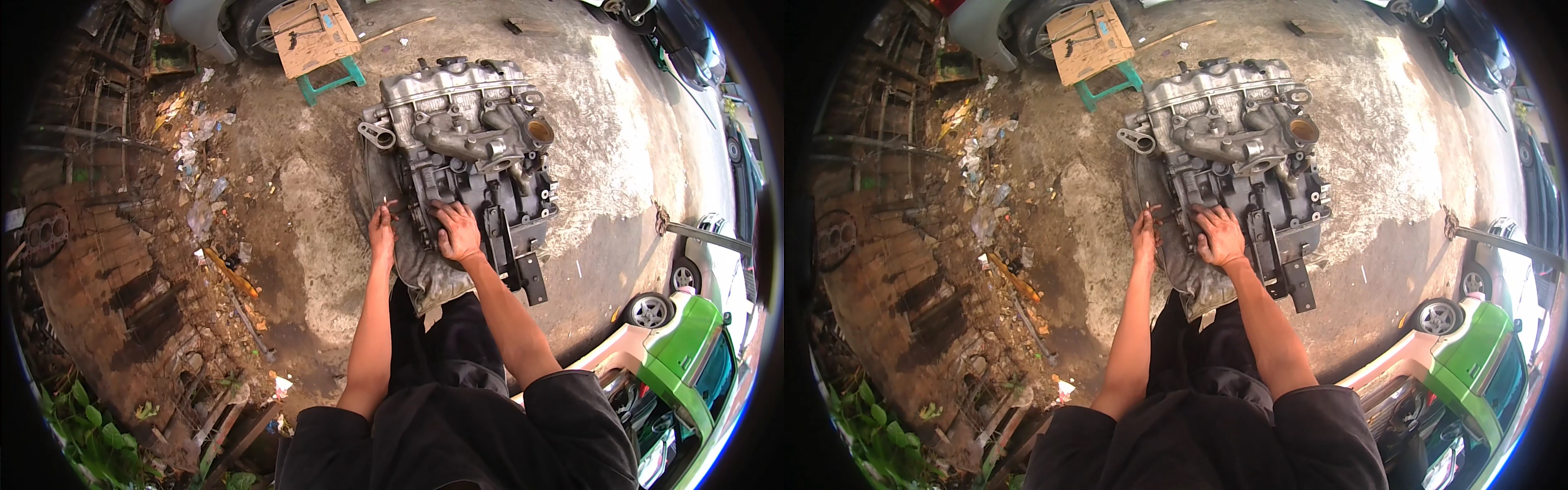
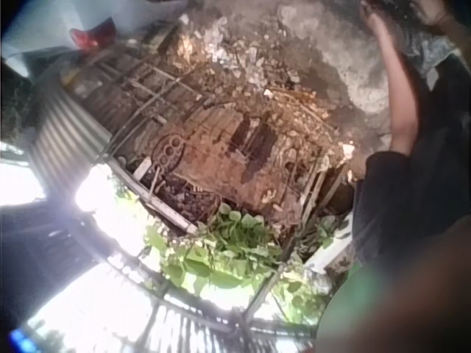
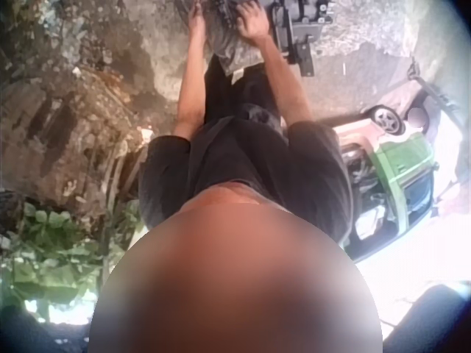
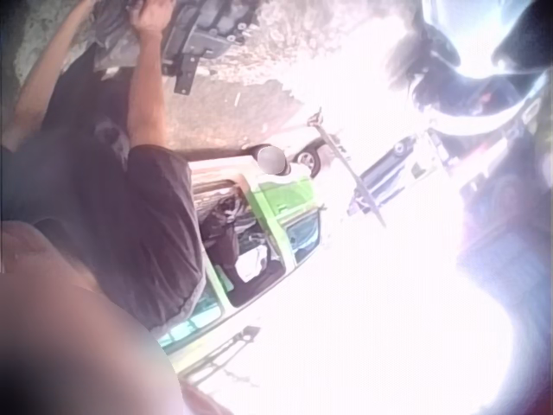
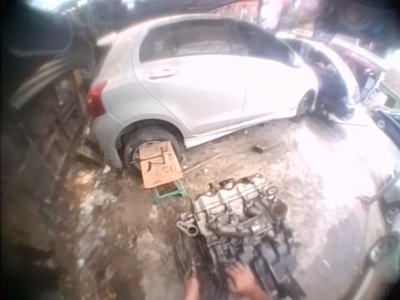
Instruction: The person uses a wrench to tighten bolts on a car engine block resting on a tire. They repeatedly turn the wrench on different bolts while stabilizing the engine with the other hand.
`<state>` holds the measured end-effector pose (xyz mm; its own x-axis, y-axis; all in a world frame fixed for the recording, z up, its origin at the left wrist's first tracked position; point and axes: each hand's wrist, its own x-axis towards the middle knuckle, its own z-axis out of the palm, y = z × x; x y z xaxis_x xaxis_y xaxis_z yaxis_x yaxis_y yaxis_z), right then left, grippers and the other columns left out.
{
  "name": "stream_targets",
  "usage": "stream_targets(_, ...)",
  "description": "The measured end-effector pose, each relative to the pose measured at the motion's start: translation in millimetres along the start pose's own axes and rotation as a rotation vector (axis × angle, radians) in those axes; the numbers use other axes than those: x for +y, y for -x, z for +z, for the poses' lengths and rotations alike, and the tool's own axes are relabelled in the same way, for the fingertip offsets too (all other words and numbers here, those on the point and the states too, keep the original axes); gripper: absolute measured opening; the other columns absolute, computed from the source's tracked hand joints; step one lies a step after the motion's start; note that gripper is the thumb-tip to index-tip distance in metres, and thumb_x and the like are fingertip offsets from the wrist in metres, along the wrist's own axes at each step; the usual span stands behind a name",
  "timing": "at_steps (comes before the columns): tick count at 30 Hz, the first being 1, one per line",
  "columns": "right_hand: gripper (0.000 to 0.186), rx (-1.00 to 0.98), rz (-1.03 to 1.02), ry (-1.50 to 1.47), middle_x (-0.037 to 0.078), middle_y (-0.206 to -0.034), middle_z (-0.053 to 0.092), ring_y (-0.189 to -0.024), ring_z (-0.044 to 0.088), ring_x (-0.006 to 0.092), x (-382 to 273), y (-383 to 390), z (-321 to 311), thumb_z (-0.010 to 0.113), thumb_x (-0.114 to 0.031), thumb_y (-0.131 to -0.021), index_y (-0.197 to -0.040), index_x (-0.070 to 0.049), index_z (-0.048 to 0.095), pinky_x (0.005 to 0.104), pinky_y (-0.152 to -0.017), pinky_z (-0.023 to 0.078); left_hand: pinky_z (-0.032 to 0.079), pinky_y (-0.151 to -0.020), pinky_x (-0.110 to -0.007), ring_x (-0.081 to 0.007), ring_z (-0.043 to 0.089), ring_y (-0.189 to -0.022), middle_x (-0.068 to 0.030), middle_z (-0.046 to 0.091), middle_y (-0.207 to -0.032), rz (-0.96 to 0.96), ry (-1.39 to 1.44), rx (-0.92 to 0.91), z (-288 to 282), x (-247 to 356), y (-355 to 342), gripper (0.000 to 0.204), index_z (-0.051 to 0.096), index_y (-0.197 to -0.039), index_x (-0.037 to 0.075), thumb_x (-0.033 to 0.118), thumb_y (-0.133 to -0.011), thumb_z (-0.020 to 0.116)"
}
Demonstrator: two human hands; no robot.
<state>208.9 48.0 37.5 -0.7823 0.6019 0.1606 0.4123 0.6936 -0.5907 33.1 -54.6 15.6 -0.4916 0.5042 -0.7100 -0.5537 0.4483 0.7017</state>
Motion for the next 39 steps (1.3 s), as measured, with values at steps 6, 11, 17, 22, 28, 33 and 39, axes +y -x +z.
stream_targets(6, 0.049, -0.029, 0.018, -0.026, 0.008, -0.137, 0.061, -0.116, 0.055, 0.0337, 0, 0, -1, 0.049, -0.033, -0.079, -0.118, -0.007, 0.065, 0.0472, -0.101, 0.042, 0.049, -0.053, -0.029, -0.0089, 0.056, -0.065, -0.0006, 0.061, -0.084, -0.032, 0.016, 0.001, -7, -23, 6, 0.031, 0.067, -0.128, 0.007, 0.025, -0.103, 0.064)
stream_targets(11, 0.05, -0.045, 0.024, -0.006, 0.008, -0.138, 0.06, -0.118, 0.054, 0.0329, 0, 0, -2, 0.053, -0.026, -0.074, -0.119, -0.007, 0.064, 0.047, -0.103, 0.041, 0.057, -0.057, -0.031, -0.0126, 0.06, -0.064, -0.0028, 0.065, -0.089, 0.048, 0.167, -0.005, -6, -34, 7, 0.03, 0.065, -0.128, 0.004, 0.019, -0.102, 0.065)
stream_targets(17, 0.049, -0.032, 0.006, -0.035, 0.008, -0.137, 0.06, -0.118, 0.054, 0.033, 0, -1, -2, 0.053, -0.025, -0.075, -0.118, -0.006, 0.064, 0.047, -0.1, 0.043, 0.055, -0.057, -0.031, -0.011, 0.057, -0.068, -0.0037, 0.066, -0.089, 0.005, -0.072, -0.057, -8, -16, 12, 0.035, 0.062, -0.134, 0.005, 0.022, -0.104, 0.062)
stream_targets(22, 0.049, -0.015, 0.008, -0.036, 0.009, -0.137, 0.06, -0.118, 0.054, 0.0339, 2, 1, 1, 0.053, -0.027, -0.076, -0.118, -0.006, 0.064, 0.0477, -0.101, 0.042, 0.052, -0.057, -0.031, -0.0105, 0.052, -0.066, -0.0022, 0.064, -0.09, -0.067, -0.204, -0.081, 0, -4, 16, 0.046, 0.05, -0.15, 0.009, 0.019, -0.106, 0.057)
stream_targets(28, 0.049, -0.039, 0.029, -0.027, 0.009, -0.138, 0.06, -0.12, 0.054, 0.0349, 3, 3, 2, 0.052, -0.03, -0.078, -0.119, -0.007, 0.064, 0.0484, -0.103, 0.041, 0.055, -0.056, -0.031, -0.0106, 0.051, -0.066, -0.002, 0.059, -0.088, -0.149, -0.01, -0.18, 7, 6, 22, 0.051, 0.047, -0.152, 0.007, 0.006, -0.102, 0.054)
stream_targets(33, 0.05, -0.05, 0.034, -0.017, 0.009, -0.138, 0.06, -0.12, 0.054, 0.0345, 2, 2, 1, 0.052, -0.03, -0.078, -0.12, -0.007, 0.064, 0.0483, -0.104, 0.04, 0.058, -0.053, -0.031, -0.0103, 0.051, -0.063, -0.0009, 0.055, -0.083, -0.163, -0.046, -0.154, 10, 20, 26, 0.055, 0.047, -0.152, 0.006, 0.003, -0.097, 0.052)
stream_targets(39, 0.051, -0.043, 0.032, -0.024, 0.008, -0.138, 0.059, -0.12, 0.054, 0.0336, 1, 1, -1, 0.052, -0.03, -0.077, -0.121, -0.007, 0.064, 0.0479, -0.103, 0.041, 0.059, -0.054, -0.033, -0.01, 0.051, -0.061, 0.0005, 0.05, -0.078, -0.137, -0.164, -0.187, 15, 36, 36, 0.055, 0.045, -0.153, 0.005, 0.005, -0.098, 0.048)
